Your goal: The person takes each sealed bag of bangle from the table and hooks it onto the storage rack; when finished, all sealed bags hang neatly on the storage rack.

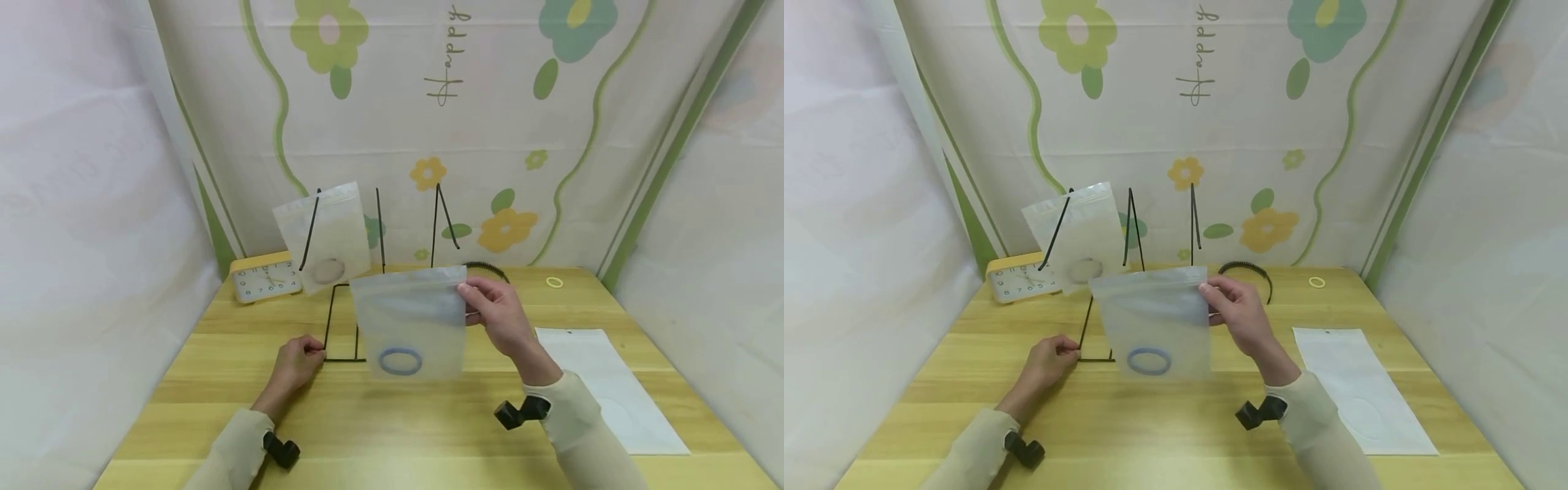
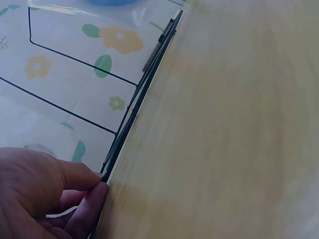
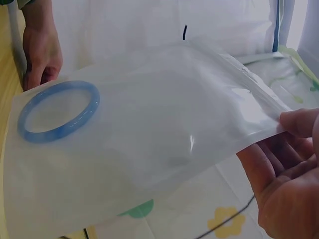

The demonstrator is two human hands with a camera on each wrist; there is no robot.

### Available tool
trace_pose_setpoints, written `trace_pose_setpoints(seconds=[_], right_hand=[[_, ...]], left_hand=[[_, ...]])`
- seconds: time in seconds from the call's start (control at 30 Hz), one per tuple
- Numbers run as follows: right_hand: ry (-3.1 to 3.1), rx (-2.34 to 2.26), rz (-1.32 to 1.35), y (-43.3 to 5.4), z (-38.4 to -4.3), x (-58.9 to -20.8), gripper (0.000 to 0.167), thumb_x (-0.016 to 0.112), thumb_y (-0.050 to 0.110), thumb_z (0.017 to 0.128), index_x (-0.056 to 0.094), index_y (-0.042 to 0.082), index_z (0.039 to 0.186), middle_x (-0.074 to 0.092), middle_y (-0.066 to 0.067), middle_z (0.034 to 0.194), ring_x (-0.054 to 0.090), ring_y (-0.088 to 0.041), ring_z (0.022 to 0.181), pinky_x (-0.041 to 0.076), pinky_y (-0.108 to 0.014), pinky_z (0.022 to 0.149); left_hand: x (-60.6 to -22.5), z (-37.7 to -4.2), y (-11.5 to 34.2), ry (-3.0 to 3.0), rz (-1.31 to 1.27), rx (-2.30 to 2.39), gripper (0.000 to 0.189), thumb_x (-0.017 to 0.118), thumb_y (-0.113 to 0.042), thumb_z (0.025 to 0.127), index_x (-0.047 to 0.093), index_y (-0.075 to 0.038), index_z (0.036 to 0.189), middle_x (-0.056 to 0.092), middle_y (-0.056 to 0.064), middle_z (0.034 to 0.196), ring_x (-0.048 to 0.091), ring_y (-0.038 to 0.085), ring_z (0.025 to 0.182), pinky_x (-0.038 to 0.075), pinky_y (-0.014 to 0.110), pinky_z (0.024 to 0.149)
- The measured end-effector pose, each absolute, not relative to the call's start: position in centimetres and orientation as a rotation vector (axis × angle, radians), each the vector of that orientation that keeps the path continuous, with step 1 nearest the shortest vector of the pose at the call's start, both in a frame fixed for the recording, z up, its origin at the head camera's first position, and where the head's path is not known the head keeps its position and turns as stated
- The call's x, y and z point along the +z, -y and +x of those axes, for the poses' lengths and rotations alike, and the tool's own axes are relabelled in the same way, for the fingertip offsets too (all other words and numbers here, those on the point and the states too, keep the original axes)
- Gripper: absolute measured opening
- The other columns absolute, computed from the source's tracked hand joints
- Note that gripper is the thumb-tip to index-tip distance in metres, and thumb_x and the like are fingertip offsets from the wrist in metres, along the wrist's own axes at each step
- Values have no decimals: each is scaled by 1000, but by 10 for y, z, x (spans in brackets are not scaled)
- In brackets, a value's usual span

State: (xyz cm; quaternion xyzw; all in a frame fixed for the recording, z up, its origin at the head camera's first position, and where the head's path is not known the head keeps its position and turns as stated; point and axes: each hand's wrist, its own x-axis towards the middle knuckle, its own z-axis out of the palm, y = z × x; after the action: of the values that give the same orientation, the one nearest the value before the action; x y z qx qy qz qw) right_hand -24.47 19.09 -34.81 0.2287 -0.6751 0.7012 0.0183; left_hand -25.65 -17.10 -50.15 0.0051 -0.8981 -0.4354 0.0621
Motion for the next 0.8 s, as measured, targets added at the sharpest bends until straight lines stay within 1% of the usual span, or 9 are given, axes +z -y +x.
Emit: trace_pose_setpoints(seconds=[0.3, 0.5, 0.63, 0.8], right_hand=[[2049, 2239, 804, -163, -253, -340, 15, 56, 9, 99, 69, 15, 97, 68, 0, 83, 69, -14, 71, 57, -30, 58], [2063, 2263, 760, -156, -261, -339, 11, 57, 12, 99, 67, 9, 98, 66, -1, 80, 69, -16, 70, 57, -31, 58], [2091, 2261, 714, -155, -266, -340, 13, 58, 15, 98, 65, 4, 100, 63, -2, 78, 68, -17, 69, 57, -32, 58], [2133, 2260, 646, -153, -273, -340, 14, 59, 17, 98, 63, 3, 99, 59, -1, 76, 66, -16, 67, 56, -29, 57]], left_hand=[[-504, -258, 173, 2698, -3, -1299, 5, 74, -7, 81, 71, -5, 85, 68, 2, 76, 59, 13, 70, 48, 29, 65], [-503, -258, 172, 2710, 11, -1298, 6, 73, -7, 82, 72, -5, 87, 68, 1, 77, 59, 13, 70, 48, 30, 65], [-503, -258, 171, 2711, 5, -1296, 5, 73, -6, 82, 71, -5, 87, 67, 2, 77, 59, 14, 71, 48, 30, 65], [-504, -256, 172, 2712, 10, -1303, 5, 73, -6, 81, 71, -4, 85, 67, 2, 77, 59, 14, 71, 48, 30, 66]])
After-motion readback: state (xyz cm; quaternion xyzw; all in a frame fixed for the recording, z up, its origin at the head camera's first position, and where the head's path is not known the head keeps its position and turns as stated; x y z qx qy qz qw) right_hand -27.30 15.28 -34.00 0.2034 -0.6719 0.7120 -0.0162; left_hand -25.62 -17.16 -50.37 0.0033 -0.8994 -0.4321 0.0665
